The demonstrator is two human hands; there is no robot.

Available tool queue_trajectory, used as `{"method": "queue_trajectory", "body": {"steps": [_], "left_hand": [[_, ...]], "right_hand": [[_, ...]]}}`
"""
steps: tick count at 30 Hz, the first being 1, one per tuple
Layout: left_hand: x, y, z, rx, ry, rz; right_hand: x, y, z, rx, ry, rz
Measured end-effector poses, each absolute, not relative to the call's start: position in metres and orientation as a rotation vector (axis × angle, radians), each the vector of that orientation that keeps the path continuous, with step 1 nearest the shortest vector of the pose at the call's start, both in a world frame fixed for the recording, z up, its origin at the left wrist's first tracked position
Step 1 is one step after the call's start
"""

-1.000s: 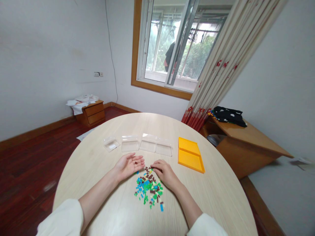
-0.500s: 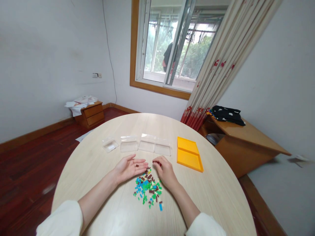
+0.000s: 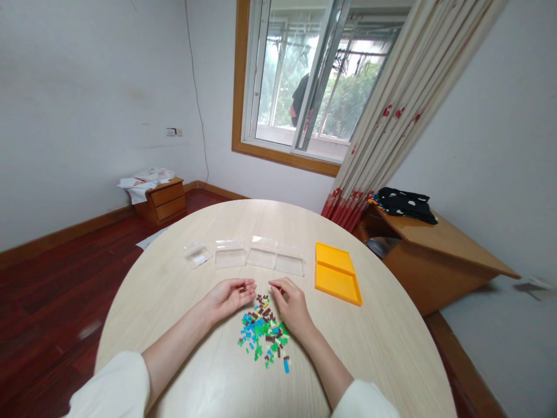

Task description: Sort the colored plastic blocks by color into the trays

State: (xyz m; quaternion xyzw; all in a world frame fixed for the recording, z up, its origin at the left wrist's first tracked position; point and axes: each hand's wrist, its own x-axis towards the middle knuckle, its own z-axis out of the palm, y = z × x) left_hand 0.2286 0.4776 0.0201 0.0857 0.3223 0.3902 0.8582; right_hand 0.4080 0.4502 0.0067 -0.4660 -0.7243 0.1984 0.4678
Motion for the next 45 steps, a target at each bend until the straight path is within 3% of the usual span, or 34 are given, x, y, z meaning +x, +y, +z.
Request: {"method": "queue_trajectory", "body": {"steps": [11, 45], "left_hand": [[0.2250, 0.4815, 0.0240, 0.075, 0.790, 0.909], [0.2216, 0.4769, 0.0274, 0.185, 0.677, 0.758]], "right_hand": [[0.4097, 0.4508, 0.0004, -1.253, -2.060, 0.597], [0.4136, 0.4531, 0.0004, -1.274, -2.029, 0.552]]}}
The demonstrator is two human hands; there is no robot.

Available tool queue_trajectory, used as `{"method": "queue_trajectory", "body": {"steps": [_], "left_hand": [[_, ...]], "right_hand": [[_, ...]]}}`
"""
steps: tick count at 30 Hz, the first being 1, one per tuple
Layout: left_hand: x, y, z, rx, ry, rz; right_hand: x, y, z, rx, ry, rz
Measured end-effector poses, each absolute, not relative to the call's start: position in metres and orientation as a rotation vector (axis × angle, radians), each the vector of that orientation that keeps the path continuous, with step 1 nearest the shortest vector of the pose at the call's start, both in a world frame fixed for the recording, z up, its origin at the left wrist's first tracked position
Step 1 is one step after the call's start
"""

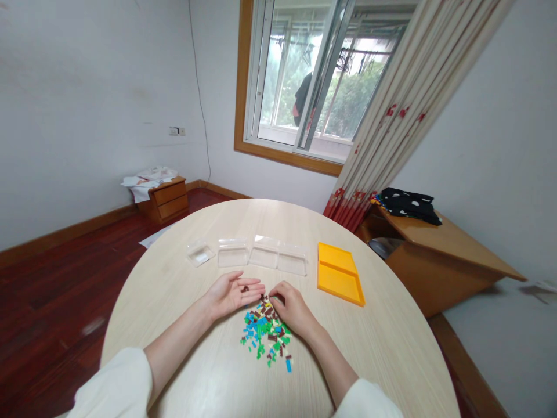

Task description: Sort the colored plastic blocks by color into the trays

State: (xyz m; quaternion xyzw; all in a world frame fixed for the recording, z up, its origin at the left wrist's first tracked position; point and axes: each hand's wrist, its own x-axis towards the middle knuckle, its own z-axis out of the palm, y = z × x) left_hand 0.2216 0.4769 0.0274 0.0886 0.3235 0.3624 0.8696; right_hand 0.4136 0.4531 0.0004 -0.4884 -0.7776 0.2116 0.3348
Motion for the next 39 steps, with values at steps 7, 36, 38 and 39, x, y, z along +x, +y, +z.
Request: {"method": "queue_trajectory", "body": {"steps": [7, 36, 38, 39], "left_hand": [[0.225, 0.474, 0.032, 0.230, 0.714, 0.732], [0.220, 0.482, 0.024, 0.104, 0.689, 0.821], [0.220, 0.482, 0.023, 0.107, 0.693, 0.816], [0.221, 0.482, 0.022, 0.109, 0.698, 0.821]], "right_hand": [[0.405, 0.454, 0.012, -1.166, -1.806, 0.421], [0.410, 0.456, 0.002, -1.194, -2.213, 0.552], [0.410, 0.456, 0.002, -1.216, -2.199, 0.545], [0.411, 0.456, 0.003, -1.222, -2.194, 0.536]]}}
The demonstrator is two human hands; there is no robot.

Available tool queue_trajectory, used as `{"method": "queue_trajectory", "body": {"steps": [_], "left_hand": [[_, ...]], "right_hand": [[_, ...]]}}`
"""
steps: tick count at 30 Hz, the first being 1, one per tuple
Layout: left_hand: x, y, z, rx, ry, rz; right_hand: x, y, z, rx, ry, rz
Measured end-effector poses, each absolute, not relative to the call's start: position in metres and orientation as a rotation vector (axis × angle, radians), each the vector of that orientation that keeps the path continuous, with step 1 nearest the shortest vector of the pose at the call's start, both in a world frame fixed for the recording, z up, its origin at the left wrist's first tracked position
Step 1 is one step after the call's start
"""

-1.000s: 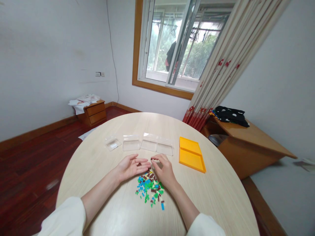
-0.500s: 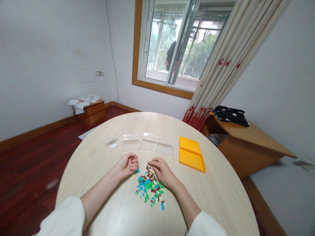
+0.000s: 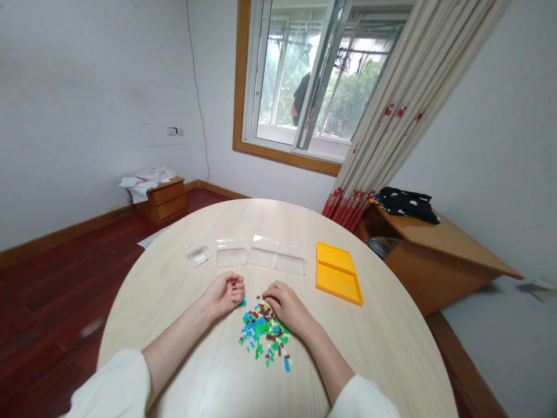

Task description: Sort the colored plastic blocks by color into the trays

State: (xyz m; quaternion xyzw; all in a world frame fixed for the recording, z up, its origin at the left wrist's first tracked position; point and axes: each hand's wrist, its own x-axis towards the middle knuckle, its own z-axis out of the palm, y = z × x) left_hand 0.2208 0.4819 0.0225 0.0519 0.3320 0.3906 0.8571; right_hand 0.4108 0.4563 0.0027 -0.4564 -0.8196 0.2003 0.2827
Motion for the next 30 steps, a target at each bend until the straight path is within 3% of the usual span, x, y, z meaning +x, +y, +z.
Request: {"method": "queue_trajectory", "body": {"steps": [22, 30], "left_hand": [[0.232, 0.470, 0.026, 0.198, 0.654, 0.695], [0.226, 0.482, 0.026, -0.006, 0.789, 1.010]], "right_hand": [[0.394, 0.450, 0.015, -1.014, -1.758, 0.491], [0.403, 0.456, 0.008, -1.193, -1.847, 0.514]]}}
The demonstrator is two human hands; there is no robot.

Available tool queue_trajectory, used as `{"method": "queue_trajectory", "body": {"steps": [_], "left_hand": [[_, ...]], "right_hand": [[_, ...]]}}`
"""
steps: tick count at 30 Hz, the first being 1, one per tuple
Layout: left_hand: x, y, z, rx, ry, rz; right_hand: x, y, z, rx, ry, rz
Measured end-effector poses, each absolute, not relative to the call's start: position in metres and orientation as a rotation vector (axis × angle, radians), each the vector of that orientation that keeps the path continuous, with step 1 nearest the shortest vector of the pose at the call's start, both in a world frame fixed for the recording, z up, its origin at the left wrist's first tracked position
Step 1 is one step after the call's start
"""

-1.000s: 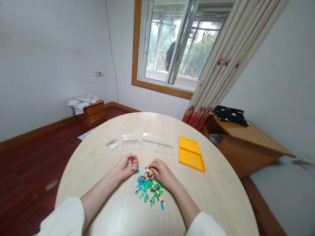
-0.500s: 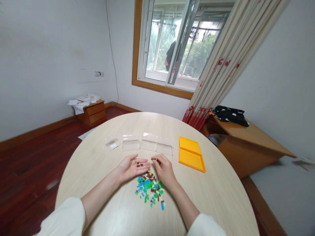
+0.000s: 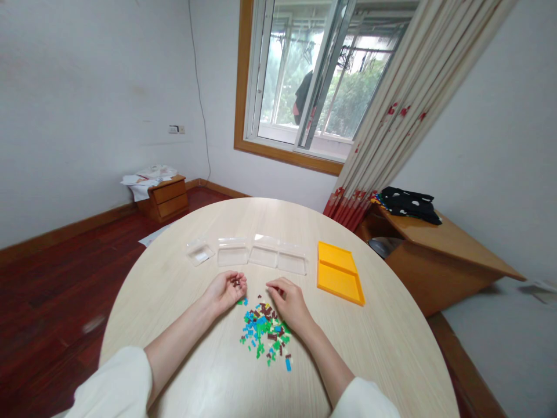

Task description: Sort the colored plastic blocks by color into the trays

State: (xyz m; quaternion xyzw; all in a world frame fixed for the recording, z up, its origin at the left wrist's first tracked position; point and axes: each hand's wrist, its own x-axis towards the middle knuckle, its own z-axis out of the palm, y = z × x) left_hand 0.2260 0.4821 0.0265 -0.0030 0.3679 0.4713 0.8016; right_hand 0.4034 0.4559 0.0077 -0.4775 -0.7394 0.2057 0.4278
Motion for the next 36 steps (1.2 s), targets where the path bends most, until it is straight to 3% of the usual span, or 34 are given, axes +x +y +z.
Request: {"method": "queue_trajectory", "body": {"steps": [16, 23, 36], "left_hand": [[0.225, 0.479, 0.027, 0.145, 0.760, 0.889], [0.224, 0.477, 0.029, 0.171, 0.695, 0.825], [0.230, 0.472, 0.027, 0.195, 0.637, 0.730]], "right_hand": [[0.396, 0.455, 0.001, -1.266, -2.139, 0.541], [0.400, 0.457, 0.003, -1.239, -1.904, 0.449], [0.397, 0.451, 0.012, -1.055, -1.571, 0.700]]}}
